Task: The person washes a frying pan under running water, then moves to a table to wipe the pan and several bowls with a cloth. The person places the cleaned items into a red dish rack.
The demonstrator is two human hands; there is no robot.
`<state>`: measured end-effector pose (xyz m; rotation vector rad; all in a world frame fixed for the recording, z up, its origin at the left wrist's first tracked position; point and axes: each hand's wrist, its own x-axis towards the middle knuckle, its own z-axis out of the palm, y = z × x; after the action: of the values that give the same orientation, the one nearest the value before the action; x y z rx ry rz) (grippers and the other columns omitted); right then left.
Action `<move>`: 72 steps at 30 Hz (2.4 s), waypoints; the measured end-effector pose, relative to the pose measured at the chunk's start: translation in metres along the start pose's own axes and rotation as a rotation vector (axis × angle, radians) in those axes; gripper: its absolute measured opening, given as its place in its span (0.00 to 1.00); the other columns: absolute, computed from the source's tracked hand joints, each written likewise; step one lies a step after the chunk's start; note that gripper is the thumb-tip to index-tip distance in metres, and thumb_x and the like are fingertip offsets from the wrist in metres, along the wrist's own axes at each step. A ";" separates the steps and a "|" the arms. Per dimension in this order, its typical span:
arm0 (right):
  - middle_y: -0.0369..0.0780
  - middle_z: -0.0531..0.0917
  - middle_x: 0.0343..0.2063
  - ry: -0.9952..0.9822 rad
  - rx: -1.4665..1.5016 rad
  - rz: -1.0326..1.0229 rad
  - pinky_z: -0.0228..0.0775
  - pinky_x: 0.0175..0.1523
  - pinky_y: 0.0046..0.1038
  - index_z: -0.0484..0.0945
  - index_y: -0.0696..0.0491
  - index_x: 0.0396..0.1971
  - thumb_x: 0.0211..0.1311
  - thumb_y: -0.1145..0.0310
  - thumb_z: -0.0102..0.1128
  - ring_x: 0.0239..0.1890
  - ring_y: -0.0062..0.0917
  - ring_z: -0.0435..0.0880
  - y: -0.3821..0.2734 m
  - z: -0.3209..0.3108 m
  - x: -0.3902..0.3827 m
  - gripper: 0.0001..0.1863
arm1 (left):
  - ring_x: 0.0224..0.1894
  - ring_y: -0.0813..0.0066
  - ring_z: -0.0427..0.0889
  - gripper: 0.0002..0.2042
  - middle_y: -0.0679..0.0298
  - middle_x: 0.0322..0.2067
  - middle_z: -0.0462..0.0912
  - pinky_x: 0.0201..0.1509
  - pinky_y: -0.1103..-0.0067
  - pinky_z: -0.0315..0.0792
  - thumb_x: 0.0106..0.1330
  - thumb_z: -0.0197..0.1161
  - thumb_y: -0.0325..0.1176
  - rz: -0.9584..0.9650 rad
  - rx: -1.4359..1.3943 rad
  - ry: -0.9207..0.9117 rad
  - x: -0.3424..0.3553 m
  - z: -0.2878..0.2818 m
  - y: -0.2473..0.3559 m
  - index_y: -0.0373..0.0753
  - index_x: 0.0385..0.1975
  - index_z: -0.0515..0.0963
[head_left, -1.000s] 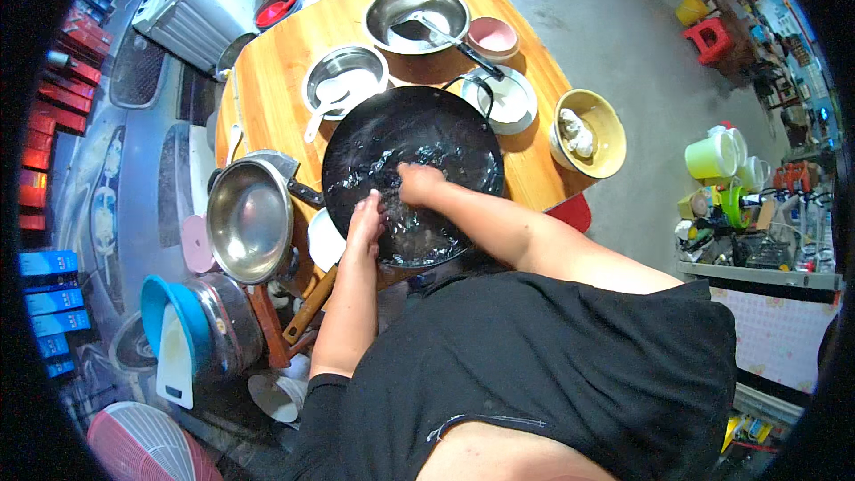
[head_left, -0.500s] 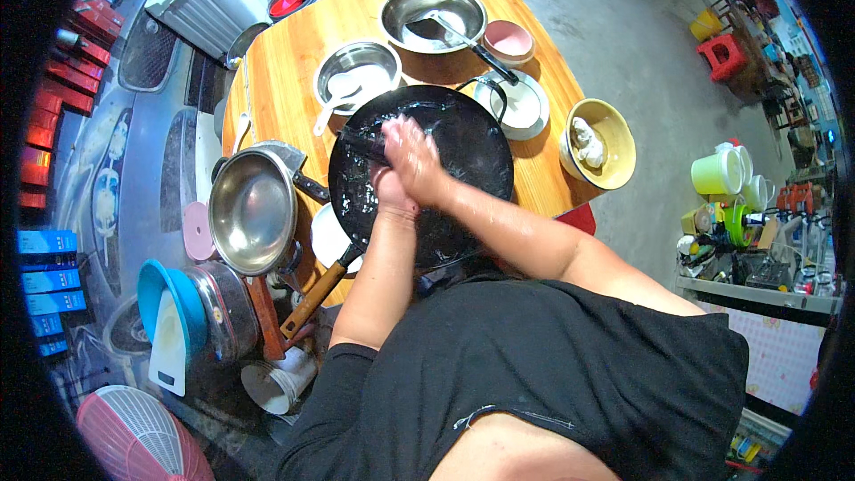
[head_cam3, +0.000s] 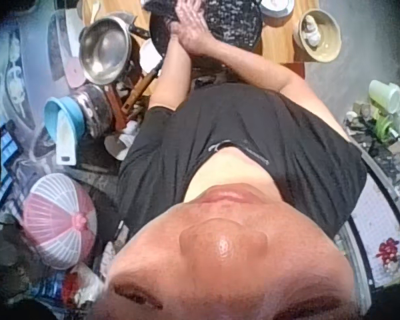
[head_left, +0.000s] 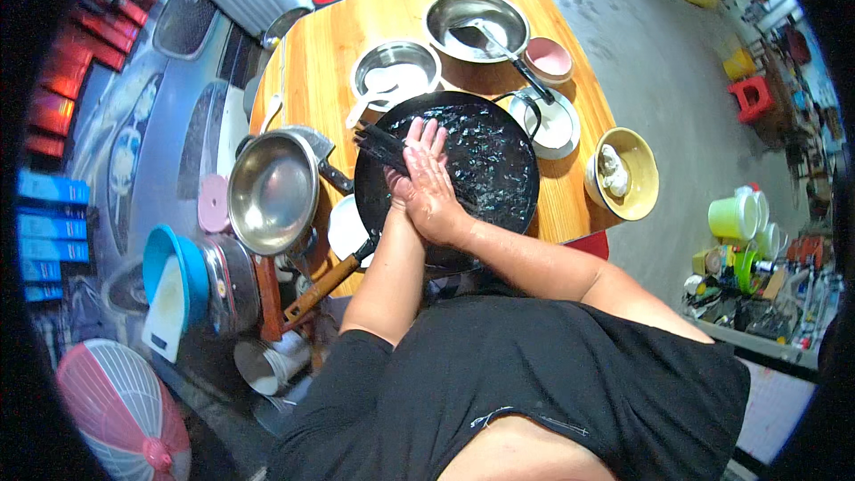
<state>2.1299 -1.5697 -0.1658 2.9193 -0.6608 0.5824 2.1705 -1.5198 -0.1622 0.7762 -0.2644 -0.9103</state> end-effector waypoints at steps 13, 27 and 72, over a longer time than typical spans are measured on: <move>0.52 0.75 0.53 -0.594 1.085 0.658 0.62 0.62 0.35 0.68 0.57 0.58 0.51 0.47 0.60 0.57 0.39 0.73 0.048 0.046 0.008 0.38 | 0.42 0.74 0.73 0.18 0.71 0.40 0.77 0.47 0.75 0.66 0.72 0.41 0.49 -0.418 -0.072 0.082 -0.025 -0.009 -0.025 0.45 0.50 0.71; 0.37 0.74 0.20 -0.586 1.252 0.697 0.69 0.28 0.27 0.70 0.54 0.35 0.57 0.61 0.61 0.23 0.24 0.74 0.068 0.035 0.025 0.14 | 0.55 0.54 0.73 0.19 0.52 0.53 0.73 0.56 0.59 0.69 0.62 0.55 0.43 -0.147 1.743 -0.140 -0.090 -0.032 0.013 0.40 0.49 0.76; 0.35 0.74 0.23 -0.186 0.702 -0.472 0.66 0.29 0.24 0.72 0.52 0.37 0.59 0.64 0.55 0.25 0.25 0.74 0.067 -0.079 0.035 0.10 | 0.39 0.52 0.81 0.13 0.52 0.32 0.81 0.43 0.61 0.74 0.61 0.55 0.41 -0.765 1.302 0.991 -0.695 0.030 -0.288 0.40 0.38 0.79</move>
<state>2.1034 -1.6303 -0.0789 3.6079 0.3152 0.5699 1.5592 -1.0924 -0.2681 2.5385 0.4304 -0.8596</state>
